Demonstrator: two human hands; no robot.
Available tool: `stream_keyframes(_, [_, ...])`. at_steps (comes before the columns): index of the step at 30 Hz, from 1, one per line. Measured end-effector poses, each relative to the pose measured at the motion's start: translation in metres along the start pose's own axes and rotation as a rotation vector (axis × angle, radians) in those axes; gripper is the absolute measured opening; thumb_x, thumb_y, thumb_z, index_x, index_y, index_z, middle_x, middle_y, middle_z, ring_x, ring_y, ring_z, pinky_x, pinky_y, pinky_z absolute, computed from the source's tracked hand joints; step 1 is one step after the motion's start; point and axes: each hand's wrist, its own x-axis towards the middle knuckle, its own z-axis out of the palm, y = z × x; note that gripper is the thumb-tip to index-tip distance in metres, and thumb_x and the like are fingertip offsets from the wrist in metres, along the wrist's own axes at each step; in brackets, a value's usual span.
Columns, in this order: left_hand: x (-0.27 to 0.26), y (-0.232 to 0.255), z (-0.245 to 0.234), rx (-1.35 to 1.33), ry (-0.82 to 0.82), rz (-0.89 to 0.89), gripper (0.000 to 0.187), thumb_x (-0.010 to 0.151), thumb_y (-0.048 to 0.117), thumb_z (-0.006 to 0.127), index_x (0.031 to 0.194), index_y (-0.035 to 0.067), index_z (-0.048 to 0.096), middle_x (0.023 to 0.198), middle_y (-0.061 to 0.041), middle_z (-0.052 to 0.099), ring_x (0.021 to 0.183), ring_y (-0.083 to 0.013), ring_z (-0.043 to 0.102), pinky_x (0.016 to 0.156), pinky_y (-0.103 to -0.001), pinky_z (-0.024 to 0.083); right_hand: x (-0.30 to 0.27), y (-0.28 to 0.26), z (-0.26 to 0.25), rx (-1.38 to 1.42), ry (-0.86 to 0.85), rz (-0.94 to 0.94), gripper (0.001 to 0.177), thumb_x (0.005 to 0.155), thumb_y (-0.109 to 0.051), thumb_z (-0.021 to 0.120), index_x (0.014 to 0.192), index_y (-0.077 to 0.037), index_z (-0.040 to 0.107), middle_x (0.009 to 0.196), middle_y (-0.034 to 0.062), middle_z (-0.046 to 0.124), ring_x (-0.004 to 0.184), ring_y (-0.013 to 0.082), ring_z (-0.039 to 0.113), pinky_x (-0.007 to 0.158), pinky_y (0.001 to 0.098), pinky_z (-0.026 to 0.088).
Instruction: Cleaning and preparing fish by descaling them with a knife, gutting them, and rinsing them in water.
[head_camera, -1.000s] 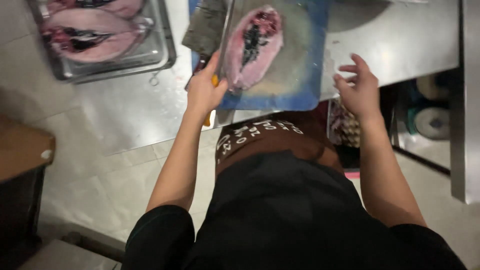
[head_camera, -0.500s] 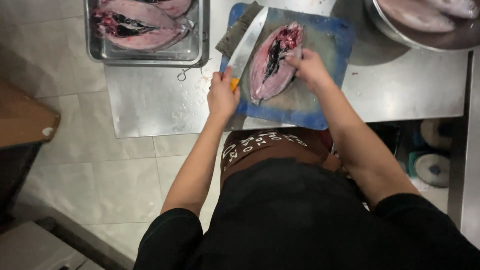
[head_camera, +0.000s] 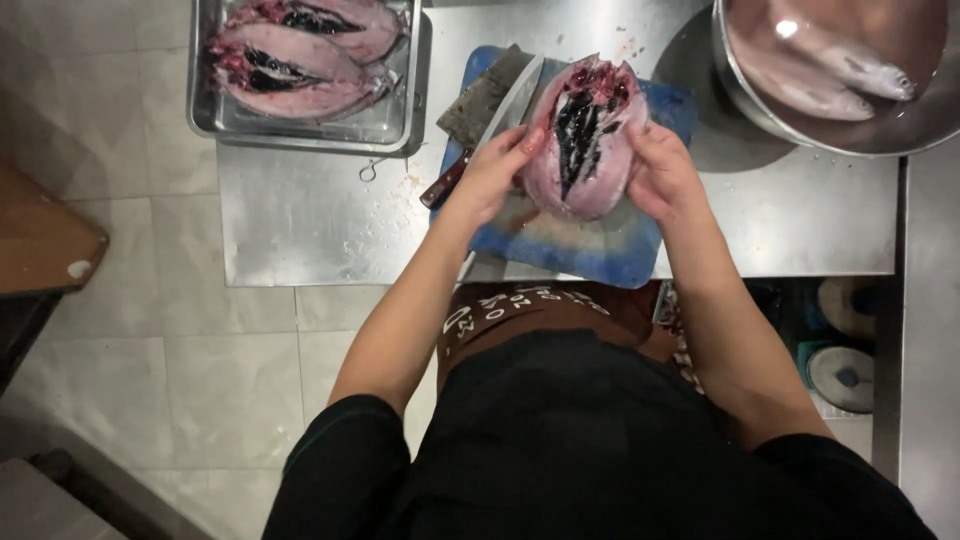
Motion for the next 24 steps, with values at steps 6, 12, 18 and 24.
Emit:
stream_keyframes(6, [0.024, 0.001, 0.036, -0.616, -0.197, -0.033, 0.029, 0.087, 0.012, 0.086, 0.112, 0.009, 0.074, 0.1, -0.009, 0.076, 0.096, -0.0257, 0.073, 0.085, -0.041, 0.06, -0.044, -0.034, 0.065, 0.055, -0.066, 0.01, 0.035, 0.096, -0.029, 0.067, 0.126, -0.011, 0.065, 0.12, 0.0081, 0.073, 0.113, 0.0258, 0.073, 0.098, 0.0474, 0.061])
stream_keyframes(12, [0.028, -0.024, 0.046, -0.695, -0.22, -0.096, 0.023, 0.087, 0.009, 0.084, 0.108, 0.007, 0.073, 0.095, -0.009, 0.075, 0.09, -0.0258, 0.075, 0.081, -0.041, 0.062, -0.055, -0.024, 0.057, 0.09, 0.035, -0.044, 0.015, 0.093, -0.006, 0.075, 0.103, -0.008, 0.064, 0.098, 0.0075, 0.076, 0.095, 0.0245, 0.079, 0.087, 0.0396, 0.065])
stream_keyframes(18, [0.01, -0.004, 0.048, -0.764, -0.275, -0.141, 0.013, 0.088, 0.007, 0.081, 0.099, 0.008, 0.073, 0.085, -0.006, 0.073, 0.08, -0.0213, 0.074, 0.075, -0.035, 0.062, -0.032, 0.016, -0.012, 0.125, 0.003, -0.051, 0.013, 0.095, -0.004, 0.072, 0.102, -0.007, 0.062, 0.095, 0.0088, 0.074, 0.093, 0.025, 0.078, 0.085, 0.0383, 0.065])
stream_keyframes(24, [-0.031, 0.047, 0.039, -0.584, -0.308, -0.143, 0.017, 0.085, 0.01, 0.084, 0.098, 0.013, 0.073, 0.085, 0.003, 0.071, 0.078, -0.0117, 0.071, 0.071, -0.027, 0.061, -0.058, -0.036, 0.037, -0.061, -0.01, -0.06, 0.027, 0.093, -0.012, 0.075, 0.115, -0.003, 0.063, 0.101, 0.0115, 0.075, 0.091, 0.0241, 0.078, 0.082, 0.039, 0.066])
